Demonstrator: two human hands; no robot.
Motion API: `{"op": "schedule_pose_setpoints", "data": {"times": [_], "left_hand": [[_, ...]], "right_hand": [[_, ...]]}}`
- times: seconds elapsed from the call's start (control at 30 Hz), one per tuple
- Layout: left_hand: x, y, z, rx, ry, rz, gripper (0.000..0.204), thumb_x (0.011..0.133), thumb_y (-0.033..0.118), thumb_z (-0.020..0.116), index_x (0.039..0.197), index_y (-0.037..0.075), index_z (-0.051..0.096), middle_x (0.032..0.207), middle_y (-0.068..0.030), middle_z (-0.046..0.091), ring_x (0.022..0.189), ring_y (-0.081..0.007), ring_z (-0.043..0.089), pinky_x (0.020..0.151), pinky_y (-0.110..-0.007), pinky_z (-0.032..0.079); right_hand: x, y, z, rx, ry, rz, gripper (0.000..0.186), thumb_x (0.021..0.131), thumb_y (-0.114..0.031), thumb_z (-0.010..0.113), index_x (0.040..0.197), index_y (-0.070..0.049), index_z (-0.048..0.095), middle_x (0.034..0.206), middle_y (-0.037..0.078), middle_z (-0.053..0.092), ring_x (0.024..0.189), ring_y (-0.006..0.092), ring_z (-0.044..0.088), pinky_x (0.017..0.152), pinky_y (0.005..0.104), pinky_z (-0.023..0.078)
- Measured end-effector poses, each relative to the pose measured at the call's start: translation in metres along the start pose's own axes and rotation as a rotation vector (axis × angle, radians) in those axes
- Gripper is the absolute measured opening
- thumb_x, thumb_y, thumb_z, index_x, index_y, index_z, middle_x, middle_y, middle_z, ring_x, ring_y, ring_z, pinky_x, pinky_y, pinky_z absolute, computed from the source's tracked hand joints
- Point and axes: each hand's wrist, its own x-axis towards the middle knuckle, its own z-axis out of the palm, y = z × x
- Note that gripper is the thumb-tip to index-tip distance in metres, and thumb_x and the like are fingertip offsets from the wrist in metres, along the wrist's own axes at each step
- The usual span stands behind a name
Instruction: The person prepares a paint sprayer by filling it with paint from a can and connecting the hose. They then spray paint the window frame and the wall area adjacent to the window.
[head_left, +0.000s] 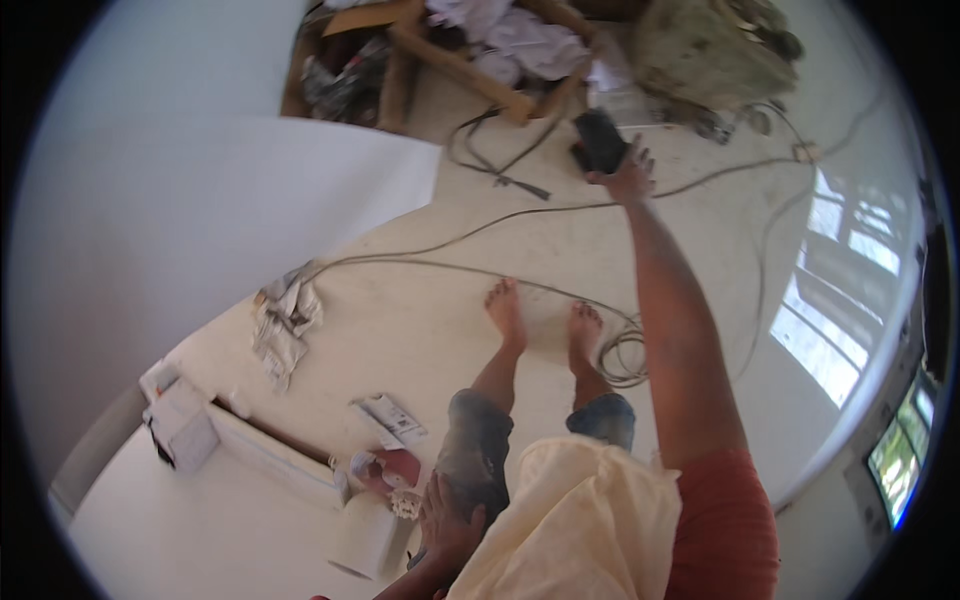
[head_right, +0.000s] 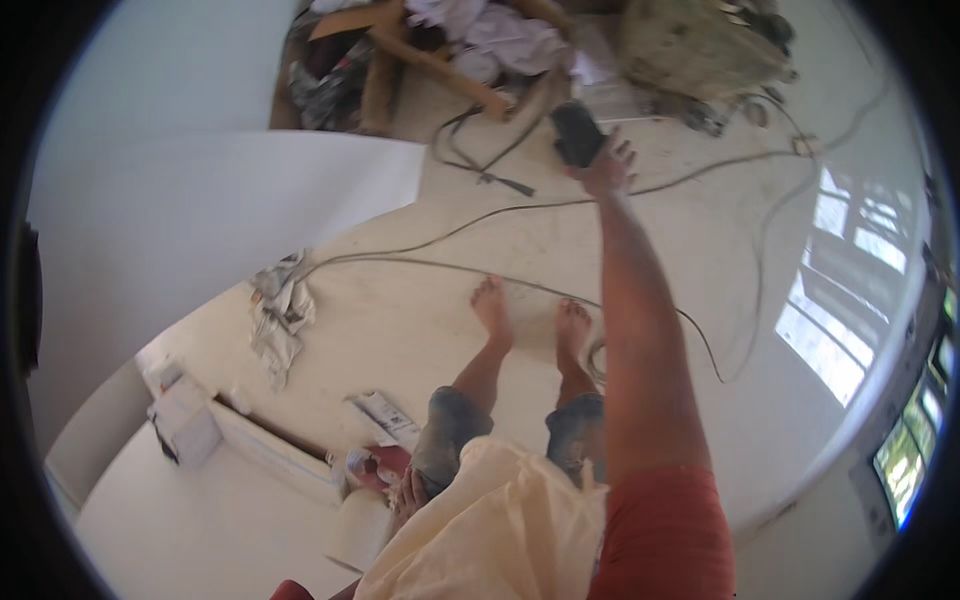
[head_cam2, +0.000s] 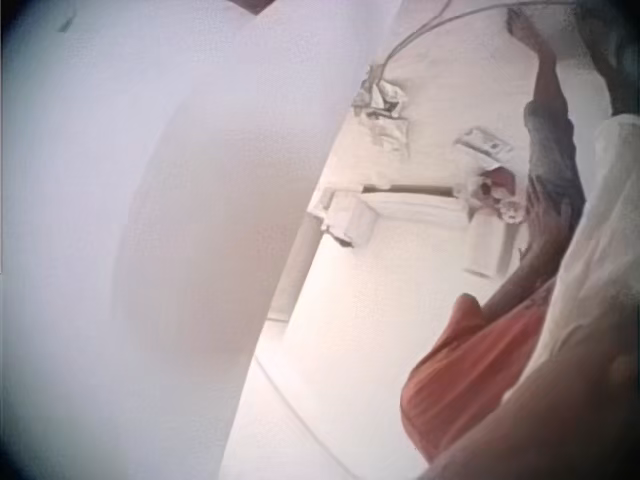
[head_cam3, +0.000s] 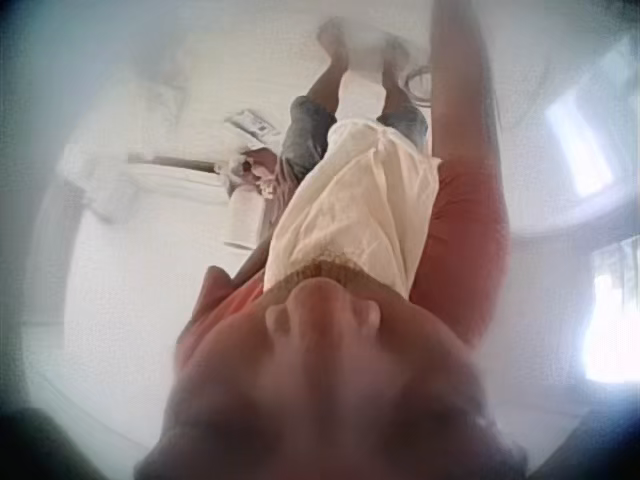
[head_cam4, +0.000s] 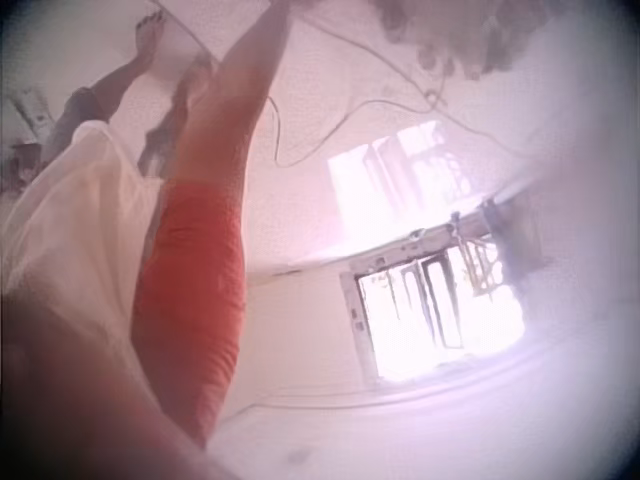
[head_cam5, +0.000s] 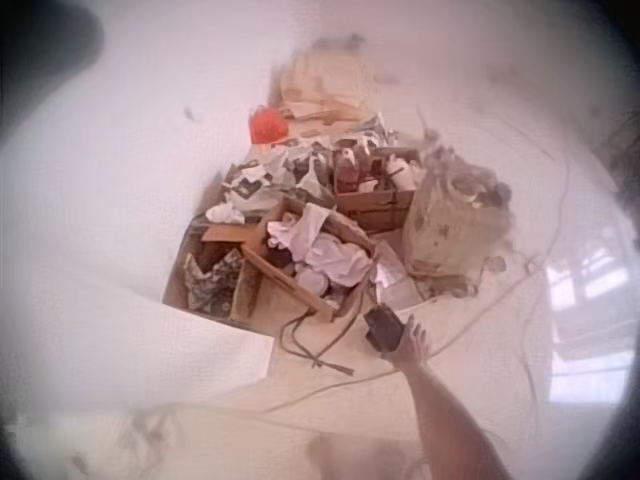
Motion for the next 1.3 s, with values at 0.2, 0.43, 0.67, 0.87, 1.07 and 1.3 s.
{"op": "schedule_pose_setpoints", "data": {"times": [0.2, 0.43, 0.67, 0.87, 1.07, 1.3], "left_hand": [[-0.091, -0.007, -0.005, 0.005, -0.011, -0.148, 0.09, 0.084, 0.053, 0.059, 0.148, -0.001, 0.026, 0.153, -0.022, 0.028, 0.142, -0.038, 0.026, 0.11, -0.057, 0.026], [-0.154, -0.035, -0.086, -0.764, 0.159, 0.077, 0.105, 0.084, 0.069, 0.056, 0.15, -0.004, 0.019, 0.151, -0.0293, 0.028, 0.142, -0.0409, 0.025, 0.116, -0.05, 0.022], [-0.177, -0.128, -0.257, -1.754, 0.602, -0.05, 0.098, 0.076, 0.052, 0.078, 0.141, 0.0, 0.025, 0.128, -0.0247, 0.052, 0.118, -0.0321, 0.056, 0.098, -0.04, 0.046], [-0.205, -0.348, -0.337, -2.344, 0.857, 0.146, 0.063, 0.087, 0.046, 0.067, 0.13, 0.007, 0.042, 0.112, -0.0092, 0.059, 0.101, -0.0202, 0.061, 0.087, -0.034, 0.051], [-0.214, -0.469, -0.435, -2.461, 0.493, 0.364, 0.053, 0.092, 0.051, 0.057, 0.127, 0.011, 0.05, 0.115, -0.0061, 0.06, 0.104, -0.018, 0.061, 0.094, -0.036, 0.048], [-0.132, -0.653, -0.497, -2.028, 0.27, 0.301, 0.078, 0.099, 0.062, 0.033, 0.147, 0.0, 0.034, 0.143, -0.0182, 0.047, 0.133, -0.0306, 0.043, 0.112, -0.04, 0.03]], "right_hand": [[-0.161, -0.013, -0.032, 0.207, 0.102, -0.201, 0.083, 0.065, -0.022, 0.08, 0.135, -0.002, 0.041, 0.117, 0.025, 0.053, 0.114, 0.043, 0.049, 0.095, 0.0507, 0.045], [-0.44, -0.056, -0.29, 0.454, -0.446, -0.582, 0.094, 0.056, -0.019, 0.085, 0.134, 0.006, 0.039, 0.118, 0.026, 0.05, 0.113, 0.0438, 0.046, 0.097, 0.0535, 0.04], [-0.6, -0.273, -0.409, 0.378, -0.65, -1.024, 0.099, 0.056, -0.036, 0.09, 0.134, 0.003, 0.043, 0.121, 0.023, 0.052, 0.111, 0.0386, 0.052, 0.096, 0.0471, 0.044], [-0.693, -0.462, -0.416, 0.482, -1.036, -1.396, 0.101, 0.068, -0.034, 0.087, 0.143, 0.005, 0.031, 0.139, 0.026, 0.042, 0.131, 0.0372, 0.042, 0.105, 0.0459, 0.04], [-0.751, -0.613, -0.362, 0.311, -0.822, -1.681, 0.056, 0.079, -0.021, 0.074, 0.13, -0.01, 0.056, 0.132, 0.016, 0.055, 0.127, 0.0318, 0.048, 0.106, 0.045, 0.038], [-0.755, -0.771, -0.28, 0.378, -0.722, -1.63, 0.044, 0.08, -0.013, 0.069, 0.123, -0.009, 0.06, 0.128, 0.015, 0.057, 0.123, 0.0341, 0.05, 0.105, 0.0448, 0.037]]}}
